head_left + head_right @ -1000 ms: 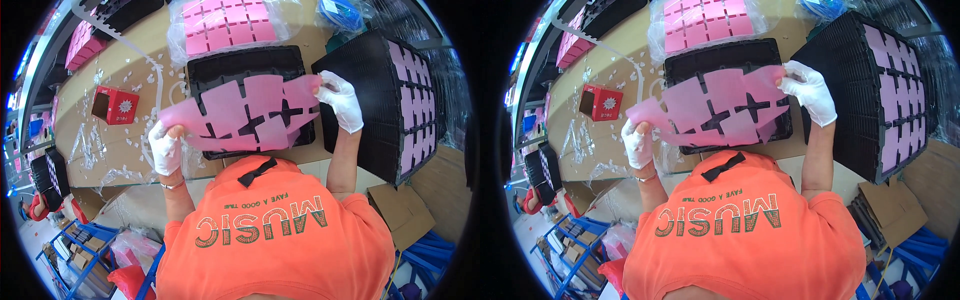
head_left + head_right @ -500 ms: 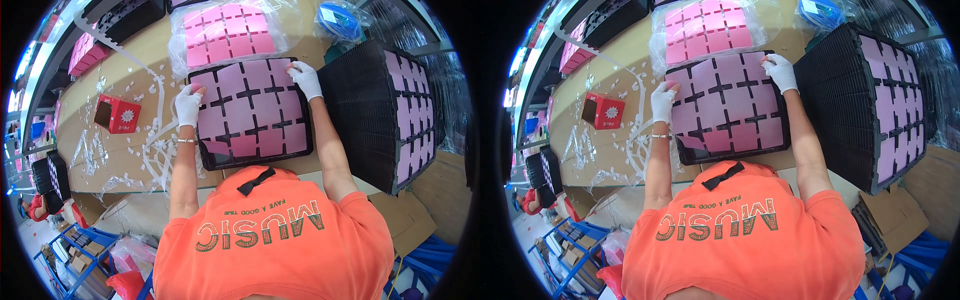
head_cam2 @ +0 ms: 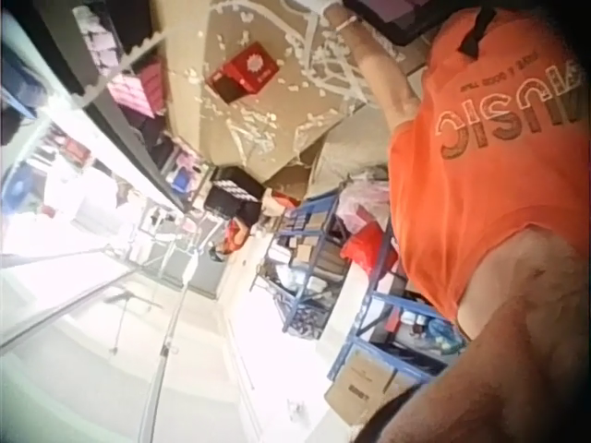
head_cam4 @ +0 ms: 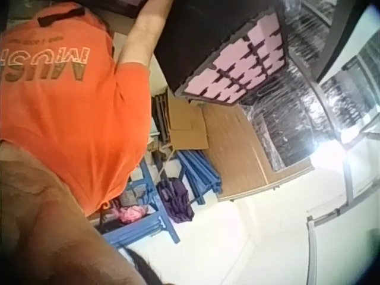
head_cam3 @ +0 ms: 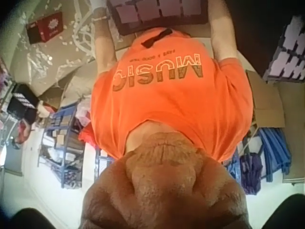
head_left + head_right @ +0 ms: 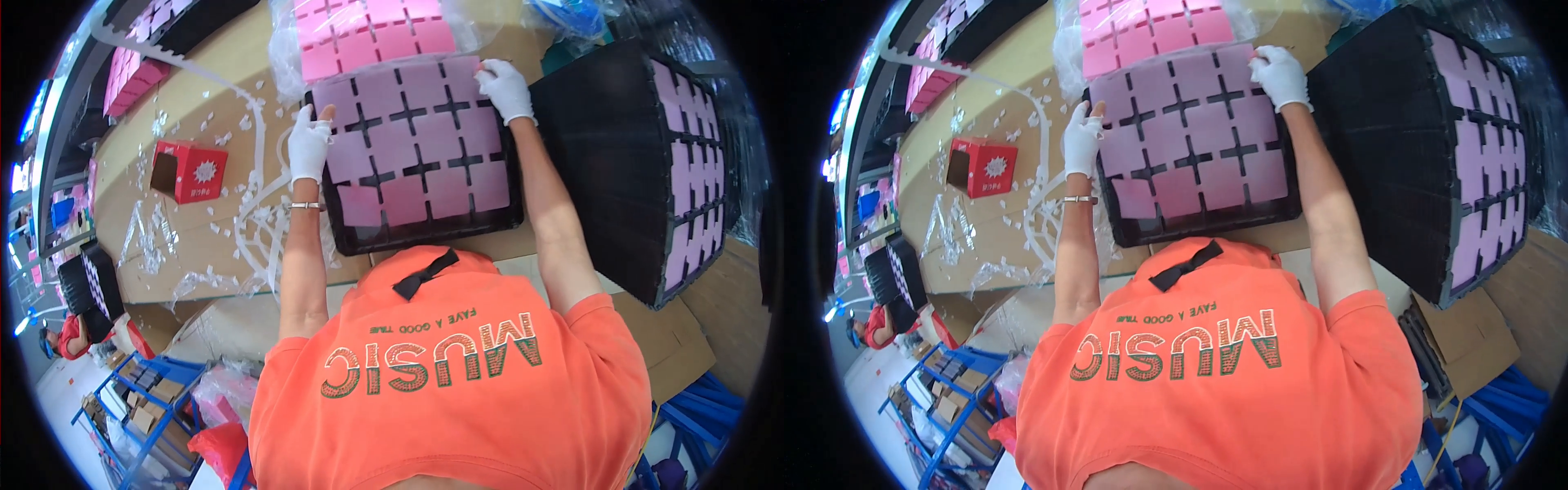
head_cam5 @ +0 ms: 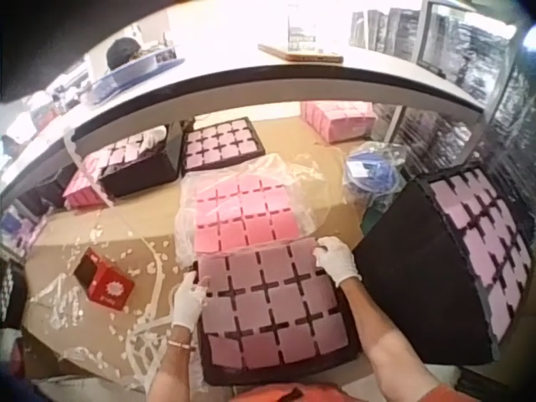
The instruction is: The person places pink foam dividers into black plastic trays, then applies adhesive strips to secure them by hand.
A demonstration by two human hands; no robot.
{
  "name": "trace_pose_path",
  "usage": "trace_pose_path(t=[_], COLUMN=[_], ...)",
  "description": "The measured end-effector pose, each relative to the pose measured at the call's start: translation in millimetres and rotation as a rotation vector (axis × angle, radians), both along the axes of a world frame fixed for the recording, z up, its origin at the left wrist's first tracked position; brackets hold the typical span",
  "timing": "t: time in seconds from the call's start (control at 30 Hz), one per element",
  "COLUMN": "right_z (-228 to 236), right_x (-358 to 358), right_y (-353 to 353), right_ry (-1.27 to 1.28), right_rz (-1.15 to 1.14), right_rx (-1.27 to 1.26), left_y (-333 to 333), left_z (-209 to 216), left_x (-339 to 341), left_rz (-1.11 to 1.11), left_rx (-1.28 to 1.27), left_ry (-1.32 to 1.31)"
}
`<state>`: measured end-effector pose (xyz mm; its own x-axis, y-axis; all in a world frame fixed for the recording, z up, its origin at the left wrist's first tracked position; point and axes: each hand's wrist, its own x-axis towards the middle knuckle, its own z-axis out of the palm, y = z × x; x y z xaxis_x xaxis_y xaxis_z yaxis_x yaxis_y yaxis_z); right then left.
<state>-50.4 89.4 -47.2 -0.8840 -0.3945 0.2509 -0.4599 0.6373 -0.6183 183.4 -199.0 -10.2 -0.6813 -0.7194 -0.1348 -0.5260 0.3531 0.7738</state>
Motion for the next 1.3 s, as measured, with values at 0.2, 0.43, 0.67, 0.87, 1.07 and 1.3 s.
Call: trace_pose_path(t=[0.2, 0.43, 0.67, 0.87, 1.07, 1.3], right_z=[10.5, 22.7, 47.5, 38.0, 52.1, 75.9], right_x=[8.2, 60.2, 152.1, 165.7, 174.6, 197.5], right_y=[5.8, 47.6, 101.4, 124.3, 126.5, 119.7], right_ry=[-0.373, -0.299, -0.535, -0.532, -0.738, -0.673], right_rz=[-0.028, -0.166, -0.212, -0.215, -0.218, -0.183], right_rx=[-0.192, -0.433, -0.346, -0.33, -0.267, -0.006], left_y=[26.1, 52.0, 56.8, 59.2, 59.4, 65.7], left_z=[27.6, 26.3, 19.4, 28.6, 30.5, 25.0], left_x=[54.4, 105.0, 96.0, 86.1, 99.3, 112.5], left_rz=[-0.112, -0.223, -0.276, -0.368, -0.242, -0.069], left_rx=[0.421, 0.425, -0.147, 0.116, 0.428, 0.471], left_ry=[0.093, 0.072, -0.084, -0.187, -0.048, 0.002])
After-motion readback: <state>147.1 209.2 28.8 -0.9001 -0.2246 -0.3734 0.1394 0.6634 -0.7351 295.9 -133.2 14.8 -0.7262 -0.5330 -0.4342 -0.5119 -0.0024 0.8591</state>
